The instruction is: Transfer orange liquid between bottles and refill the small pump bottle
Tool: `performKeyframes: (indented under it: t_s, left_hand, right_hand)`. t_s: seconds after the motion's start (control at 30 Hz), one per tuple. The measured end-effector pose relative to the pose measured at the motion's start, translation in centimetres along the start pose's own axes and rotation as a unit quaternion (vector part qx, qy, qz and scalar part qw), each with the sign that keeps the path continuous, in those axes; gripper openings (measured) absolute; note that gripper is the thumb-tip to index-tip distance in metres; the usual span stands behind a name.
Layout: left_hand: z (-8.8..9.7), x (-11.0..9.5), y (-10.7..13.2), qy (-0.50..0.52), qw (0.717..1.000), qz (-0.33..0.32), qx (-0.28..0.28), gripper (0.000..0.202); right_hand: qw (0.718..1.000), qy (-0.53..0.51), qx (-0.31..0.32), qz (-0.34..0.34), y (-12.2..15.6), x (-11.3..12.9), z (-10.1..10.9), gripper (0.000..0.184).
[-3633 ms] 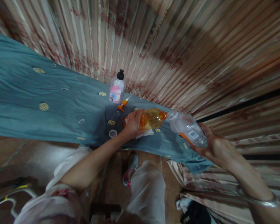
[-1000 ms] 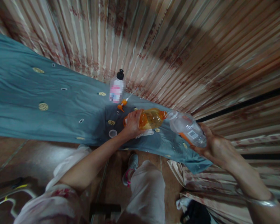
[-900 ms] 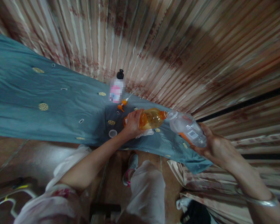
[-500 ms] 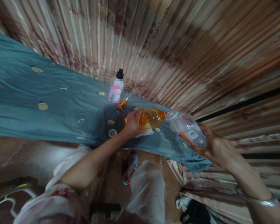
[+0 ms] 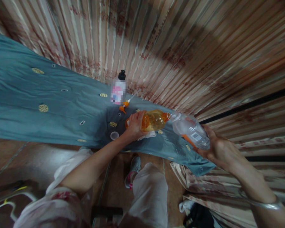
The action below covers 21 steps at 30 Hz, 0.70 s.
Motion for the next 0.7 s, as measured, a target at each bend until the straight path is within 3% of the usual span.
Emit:
performKeyframes:
  t_s: [0.7]
  left_hand:
    - [-0.17, 0.2, -0.14, -0.004, 1.0, -0.007, -0.012, 0.092]
  right_hand:
    - [1.0, 0.017, -0.003, -0.001, 0.19, -0.08, -0.33, 0.07]
Point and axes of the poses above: each hand's wrist, its own y-axis away from the middle knuckle, its own z-axis out of the back of the hand, x = y × z, the point moved 5 cm from there along -y, towards the middle knuckle, and after that the axes turned 13 degrees about z, right-handed, at the moved point
